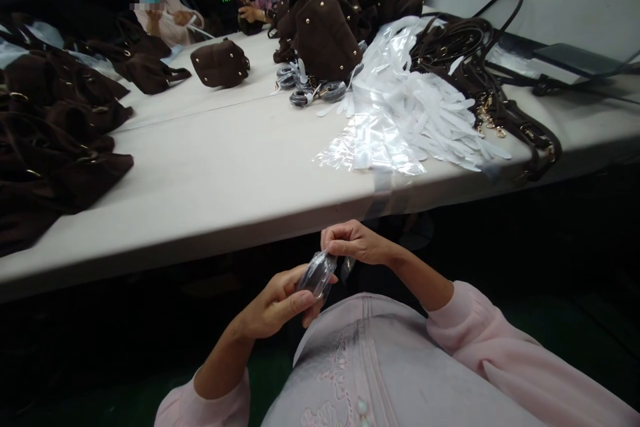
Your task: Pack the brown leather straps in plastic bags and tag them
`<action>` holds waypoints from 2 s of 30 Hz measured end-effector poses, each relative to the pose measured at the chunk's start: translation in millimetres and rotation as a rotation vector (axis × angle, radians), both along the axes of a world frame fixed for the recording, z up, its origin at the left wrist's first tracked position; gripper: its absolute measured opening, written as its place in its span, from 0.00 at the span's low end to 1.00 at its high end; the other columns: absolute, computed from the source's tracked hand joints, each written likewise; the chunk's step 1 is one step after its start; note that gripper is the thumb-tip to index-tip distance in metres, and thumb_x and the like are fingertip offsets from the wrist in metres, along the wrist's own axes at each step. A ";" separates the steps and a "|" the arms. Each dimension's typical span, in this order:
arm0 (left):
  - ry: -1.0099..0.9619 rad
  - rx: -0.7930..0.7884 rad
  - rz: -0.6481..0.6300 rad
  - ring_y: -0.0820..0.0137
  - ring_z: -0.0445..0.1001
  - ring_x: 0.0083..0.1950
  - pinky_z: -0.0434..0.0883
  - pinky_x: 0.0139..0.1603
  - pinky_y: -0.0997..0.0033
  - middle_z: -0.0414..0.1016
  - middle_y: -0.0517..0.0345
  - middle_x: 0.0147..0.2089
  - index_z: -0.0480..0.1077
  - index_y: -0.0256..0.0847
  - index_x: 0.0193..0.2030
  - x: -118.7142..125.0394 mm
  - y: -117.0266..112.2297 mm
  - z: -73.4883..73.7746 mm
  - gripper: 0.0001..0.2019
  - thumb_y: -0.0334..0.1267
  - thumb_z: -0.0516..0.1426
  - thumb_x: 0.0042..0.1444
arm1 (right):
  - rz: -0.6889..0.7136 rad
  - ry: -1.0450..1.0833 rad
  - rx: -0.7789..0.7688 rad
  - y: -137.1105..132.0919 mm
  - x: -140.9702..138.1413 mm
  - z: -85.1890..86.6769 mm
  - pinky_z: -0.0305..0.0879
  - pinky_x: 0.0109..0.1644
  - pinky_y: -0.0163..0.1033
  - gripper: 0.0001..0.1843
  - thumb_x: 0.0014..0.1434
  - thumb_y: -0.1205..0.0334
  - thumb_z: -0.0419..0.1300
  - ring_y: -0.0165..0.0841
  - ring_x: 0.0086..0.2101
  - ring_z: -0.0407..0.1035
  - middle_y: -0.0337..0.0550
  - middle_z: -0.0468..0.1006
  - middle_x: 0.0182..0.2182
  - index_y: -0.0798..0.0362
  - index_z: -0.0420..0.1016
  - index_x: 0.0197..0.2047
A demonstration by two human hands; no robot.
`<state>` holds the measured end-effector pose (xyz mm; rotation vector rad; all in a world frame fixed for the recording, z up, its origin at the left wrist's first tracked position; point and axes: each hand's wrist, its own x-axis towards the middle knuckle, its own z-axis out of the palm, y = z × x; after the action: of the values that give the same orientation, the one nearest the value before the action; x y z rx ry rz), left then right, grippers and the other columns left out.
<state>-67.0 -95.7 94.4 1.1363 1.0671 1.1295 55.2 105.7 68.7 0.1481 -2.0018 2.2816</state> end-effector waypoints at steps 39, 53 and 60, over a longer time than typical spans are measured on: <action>0.208 0.488 1.071 0.67 0.74 0.48 0.65 0.59 0.65 0.79 0.51 0.43 0.71 0.36 0.56 -6.3 71.5 5.3 0.17 0.41 0.58 0.63 | -0.692 -0.053 -0.168 -52.5 -10.8 -17.2 0.55 0.23 0.30 0.19 0.59 0.50 0.65 0.23 0.22 0.58 0.35 0.69 0.29 0.50 0.73 0.50; 1.164 0.584 0.864 0.60 0.75 0.55 0.68 0.58 0.59 0.79 0.46 0.49 0.71 0.36 0.50 -24.3 64.7 -16.7 0.10 0.35 0.52 0.66 | -0.145 -0.220 -0.543 -40.7 -3.4 7.7 0.48 0.15 0.25 0.26 0.62 0.41 0.58 0.21 0.13 0.57 0.37 0.73 0.19 0.59 0.72 0.43; 1.395 0.541 0.610 0.60 0.77 0.44 0.71 0.48 0.62 0.79 0.45 0.42 0.69 0.34 0.50 -30.0 56.5 -20.2 0.11 0.34 0.50 0.66 | -0.171 -0.290 -0.511 -30.6 7.3 11.7 0.46 0.15 0.25 0.25 0.62 0.44 0.60 0.20 0.14 0.57 0.43 0.76 0.21 0.62 0.73 0.45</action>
<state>-97.0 -39.2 74.2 2.2410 2.3687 1.0235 62.5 75.0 80.4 -0.3981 -1.3877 2.7215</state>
